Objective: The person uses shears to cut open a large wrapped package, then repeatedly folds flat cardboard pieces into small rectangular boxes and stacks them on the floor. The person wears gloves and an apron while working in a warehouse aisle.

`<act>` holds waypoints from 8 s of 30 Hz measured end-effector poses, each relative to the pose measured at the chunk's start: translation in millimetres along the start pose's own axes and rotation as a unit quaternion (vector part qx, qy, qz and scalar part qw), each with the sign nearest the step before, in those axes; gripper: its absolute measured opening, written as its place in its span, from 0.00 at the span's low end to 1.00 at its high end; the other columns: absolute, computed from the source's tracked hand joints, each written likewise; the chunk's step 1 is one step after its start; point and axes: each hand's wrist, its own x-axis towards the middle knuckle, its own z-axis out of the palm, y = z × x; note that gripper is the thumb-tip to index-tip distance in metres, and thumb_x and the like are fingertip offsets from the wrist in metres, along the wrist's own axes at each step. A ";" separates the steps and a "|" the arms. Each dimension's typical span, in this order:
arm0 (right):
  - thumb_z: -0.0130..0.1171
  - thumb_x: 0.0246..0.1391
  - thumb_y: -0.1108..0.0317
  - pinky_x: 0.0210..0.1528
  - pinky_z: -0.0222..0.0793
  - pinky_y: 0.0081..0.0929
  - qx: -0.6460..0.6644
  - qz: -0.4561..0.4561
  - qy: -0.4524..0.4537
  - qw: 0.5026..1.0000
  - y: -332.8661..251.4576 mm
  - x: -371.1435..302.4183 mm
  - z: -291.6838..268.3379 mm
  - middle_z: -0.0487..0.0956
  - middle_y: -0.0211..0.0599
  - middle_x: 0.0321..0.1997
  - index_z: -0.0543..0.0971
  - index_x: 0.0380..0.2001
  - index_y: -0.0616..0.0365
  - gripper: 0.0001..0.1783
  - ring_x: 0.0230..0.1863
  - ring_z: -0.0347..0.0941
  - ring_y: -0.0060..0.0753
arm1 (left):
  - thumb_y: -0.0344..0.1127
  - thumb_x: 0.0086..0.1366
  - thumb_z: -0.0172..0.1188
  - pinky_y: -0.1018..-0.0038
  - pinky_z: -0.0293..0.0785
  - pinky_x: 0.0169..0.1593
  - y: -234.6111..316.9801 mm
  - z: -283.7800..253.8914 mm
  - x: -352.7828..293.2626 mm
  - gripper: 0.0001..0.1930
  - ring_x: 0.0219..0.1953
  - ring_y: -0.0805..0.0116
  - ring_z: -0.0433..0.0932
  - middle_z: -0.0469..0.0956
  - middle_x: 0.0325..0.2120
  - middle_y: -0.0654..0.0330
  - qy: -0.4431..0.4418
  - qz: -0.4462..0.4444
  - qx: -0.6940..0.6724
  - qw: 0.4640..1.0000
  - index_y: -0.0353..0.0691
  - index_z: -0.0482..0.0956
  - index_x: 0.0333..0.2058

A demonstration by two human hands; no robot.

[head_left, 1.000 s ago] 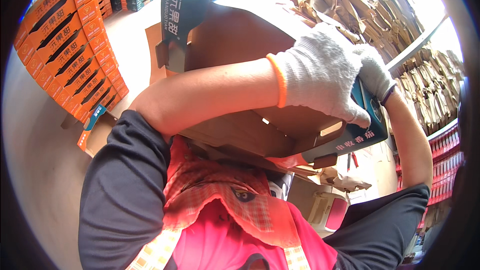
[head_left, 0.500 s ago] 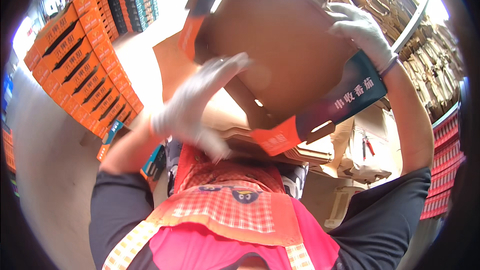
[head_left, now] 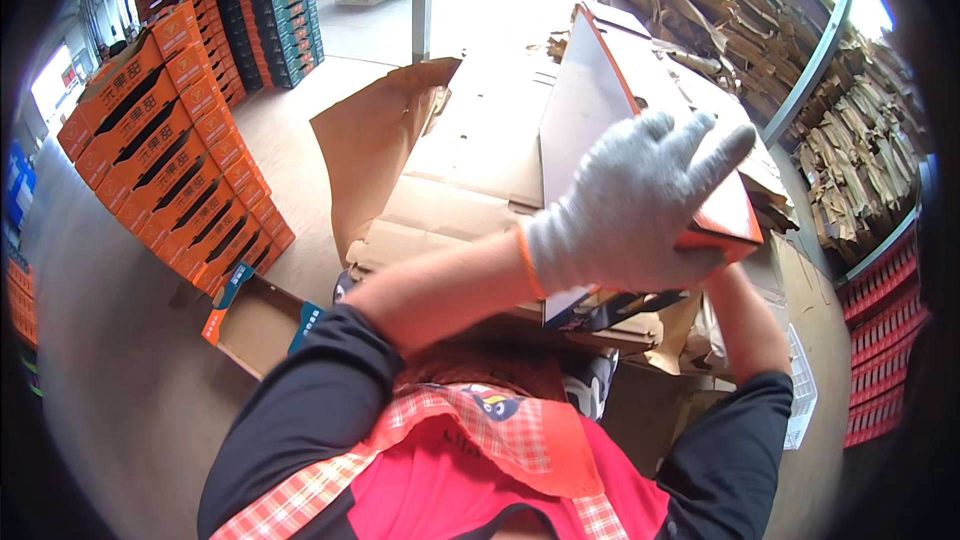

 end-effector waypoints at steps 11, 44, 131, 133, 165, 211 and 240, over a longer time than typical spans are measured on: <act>0.59 0.40 0.60 0.31 0.59 0.19 -0.657 -0.050 -0.169 0.733 -102.1 -6.9 68.4 0.68 0.25 0.25 0.70 0.23 0.57 0.13 0.28 0.61 0.17 | 0.60 0.39 0.75 0.50 0.53 0.64 7.5 48.6 -36.1 0.73 0.66 0.28 0.48 0.33 0.67 0.28 0.132 -0.159 -0.125 0.970 0.33 0.29 0.68; 0.73 0.32 0.60 0.59 0.63 0.45 -0.741 -0.164 -0.446 0.475 163.6 24.6 171.0 0.70 0.56 0.54 0.60 0.62 0.66 0.53 0.55 0.66 0.58 | 0.49 0.57 0.59 0.53 0.43 0.70 1.9 -205.9 -533.4 0.46 0.69 0.41 0.48 0.48 0.67 0.38 -0.008 -0.707 0.423 0.567 0.31 0.47 0.67; 0.57 0.38 0.78 0.63 0.58 0.52 -0.786 -0.417 -0.267 0.371 26.7 16.3 -165.4 0.74 0.39 0.58 0.78 0.48 0.47 0.28 0.63 0.66 0.44 | 0.31 0.50 0.66 0.59 0.60 0.66 -148.8 -164.6 -231.8 0.22 0.62 0.54 0.66 0.70 0.58 0.55 -0.421 0.002 0.146 0.895 0.48 0.77 0.47; 0.61 0.35 0.72 0.56 0.65 0.48 -0.753 -0.286 -0.457 0.377 25.8 8.6 -155.8 0.78 0.31 0.50 0.79 0.39 0.45 0.21 0.55 0.72 0.37 | 0.32 0.45 0.69 0.60 0.65 0.62 -146.5 -145.8 -208.5 0.17 0.60 0.55 0.68 0.75 0.53 0.59 -0.442 -0.048 0.054 0.894 0.47 0.79 0.37; 0.57 0.53 0.68 0.50 0.72 0.30 -0.058 0.095 0.024 0.993 124.7 27.0 -160.8 0.76 0.40 0.47 0.76 0.46 0.61 0.17 0.46 0.75 0.34 | 0.47 0.65 0.59 0.65 0.69 0.60 -75.8 -89.8 -209.8 0.38 0.56 0.66 0.71 0.67 0.58 0.55 0.117 -0.699 -0.545 0.447 0.45 0.53 0.68; 0.51 0.55 0.67 0.29 0.63 0.46 -0.752 -0.527 -0.280 0.281 -59.9 77.0 78.0 0.69 0.50 0.16 0.68 0.16 0.58 0.15 0.24 0.71 0.50 | 0.77 0.31 0.63 0.64 0.74 0.31 -63.0 -56.6 11.2 0.42 0.21 0.51 0.78 0.77 0.15 0.49 -0.131 -0.123 0.113 0.977 0.34 0.81 0.18; 0.47 0.61 0.63 0.50 0.72 0.30 -0.140 0.003 -0.025 0.990 79.9 68.7 -17.0 0.76 0.40 0.49 0.68 0.57 0.63 0.24 0.48 0.74 0.32 | 0.50 0.45 0.67 0.59 0.68 0.54 -2.8 -66.0 -41.9 0.39 0.49 0.45 0.69 0.69 0.48 0.41 -0.062 -0.007 0.040 0.997 0.29 0.70 0.52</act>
